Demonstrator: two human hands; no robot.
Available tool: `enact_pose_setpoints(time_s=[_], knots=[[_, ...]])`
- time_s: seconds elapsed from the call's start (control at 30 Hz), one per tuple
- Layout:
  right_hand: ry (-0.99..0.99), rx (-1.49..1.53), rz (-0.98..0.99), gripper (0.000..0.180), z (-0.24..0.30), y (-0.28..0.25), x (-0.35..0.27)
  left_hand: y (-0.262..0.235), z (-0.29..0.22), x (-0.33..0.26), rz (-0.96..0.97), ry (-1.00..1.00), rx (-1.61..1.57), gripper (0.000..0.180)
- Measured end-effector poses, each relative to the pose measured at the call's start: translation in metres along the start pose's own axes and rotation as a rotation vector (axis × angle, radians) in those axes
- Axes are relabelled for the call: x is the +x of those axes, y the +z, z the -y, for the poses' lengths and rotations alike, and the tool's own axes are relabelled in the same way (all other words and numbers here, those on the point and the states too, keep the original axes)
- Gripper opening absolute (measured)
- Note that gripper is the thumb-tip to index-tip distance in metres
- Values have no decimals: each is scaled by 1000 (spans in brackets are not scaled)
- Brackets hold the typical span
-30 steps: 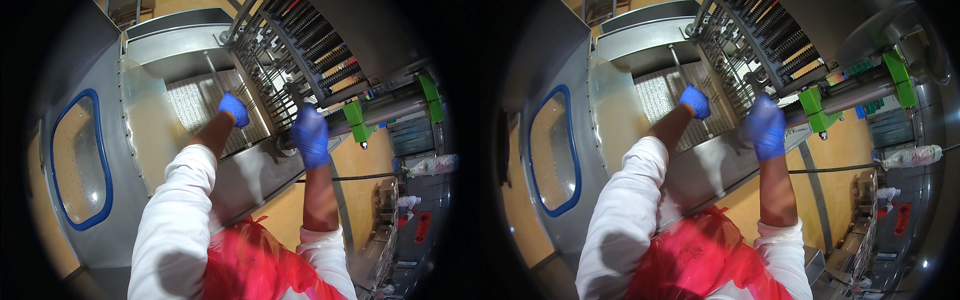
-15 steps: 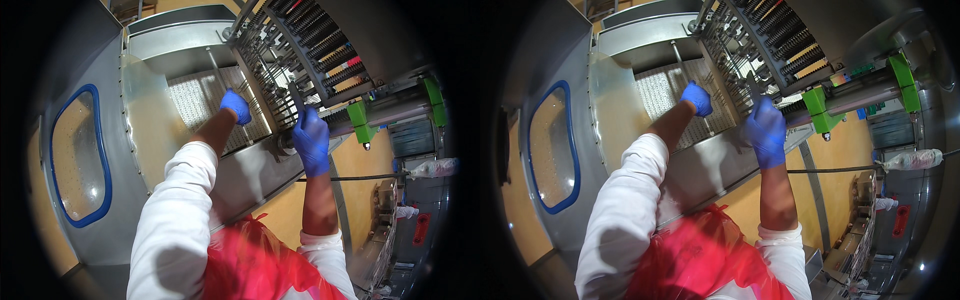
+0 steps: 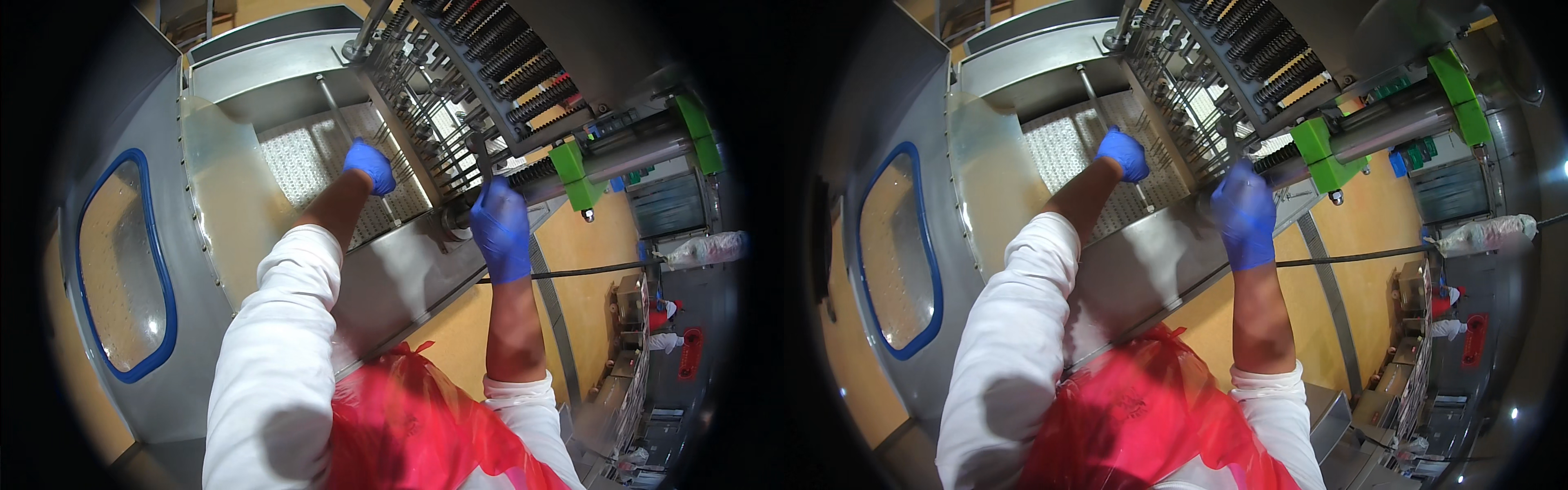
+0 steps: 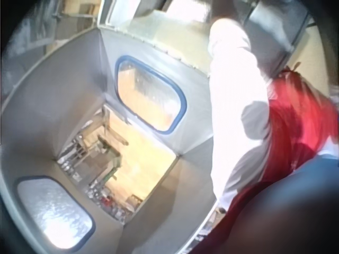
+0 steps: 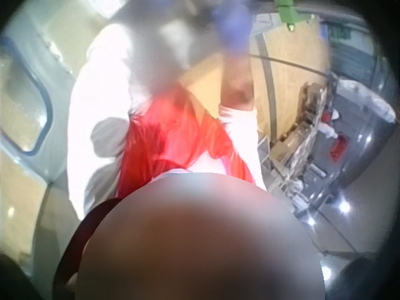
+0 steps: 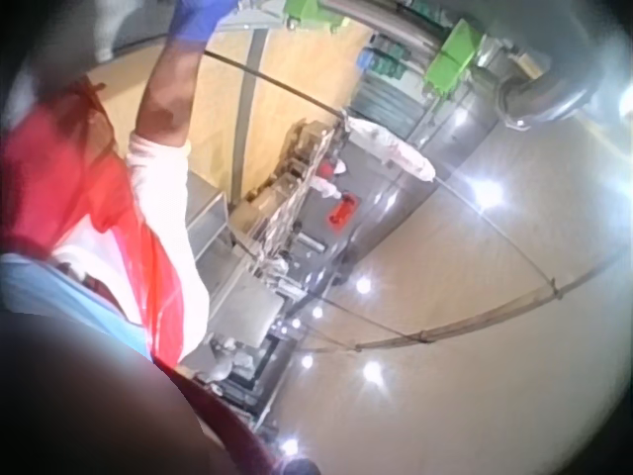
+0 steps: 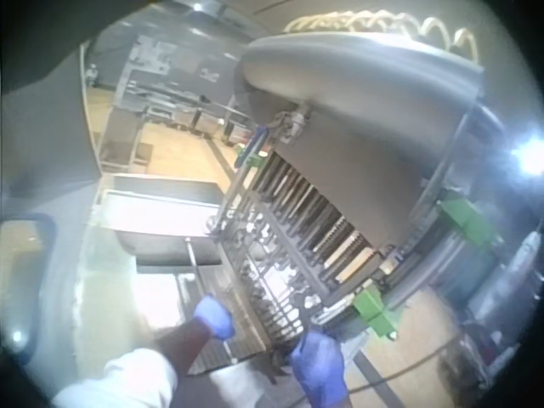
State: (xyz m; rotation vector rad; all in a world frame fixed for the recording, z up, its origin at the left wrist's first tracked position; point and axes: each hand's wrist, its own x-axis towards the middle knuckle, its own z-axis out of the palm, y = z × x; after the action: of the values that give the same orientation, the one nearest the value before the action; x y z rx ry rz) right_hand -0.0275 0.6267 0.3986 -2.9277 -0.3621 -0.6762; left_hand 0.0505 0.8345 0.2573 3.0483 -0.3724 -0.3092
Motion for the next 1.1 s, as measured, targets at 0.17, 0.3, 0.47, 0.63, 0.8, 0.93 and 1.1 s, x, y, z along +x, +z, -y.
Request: enact_pose_setpoints(time_s=[0.17,0.3,0.47,0.63,0.8,0.93,1.1], knots=[[-53,138,-299,21,33,-36,7,-5,7,-10,134,-51,47,42],[60,50,-77,19,18,-8,-6,-8,4,-9,82,-38,31,42],[157,-1,96,21,-2,-10,-18,-8,2,-4,101,-51,17,40],[25,197,-20,18,-23,-14,-53,5,4,1,30,-34,6,36],[85,424,153,19,-43,33,-133,10,4,-1,-132,51,-18,33],[155,526,110,22,-23,47,-143,6,-22,-38,-411,198,-565,41],[7,814,15,39,14,62,-134,-18,-109,-98,-120,128,-1529,34]])
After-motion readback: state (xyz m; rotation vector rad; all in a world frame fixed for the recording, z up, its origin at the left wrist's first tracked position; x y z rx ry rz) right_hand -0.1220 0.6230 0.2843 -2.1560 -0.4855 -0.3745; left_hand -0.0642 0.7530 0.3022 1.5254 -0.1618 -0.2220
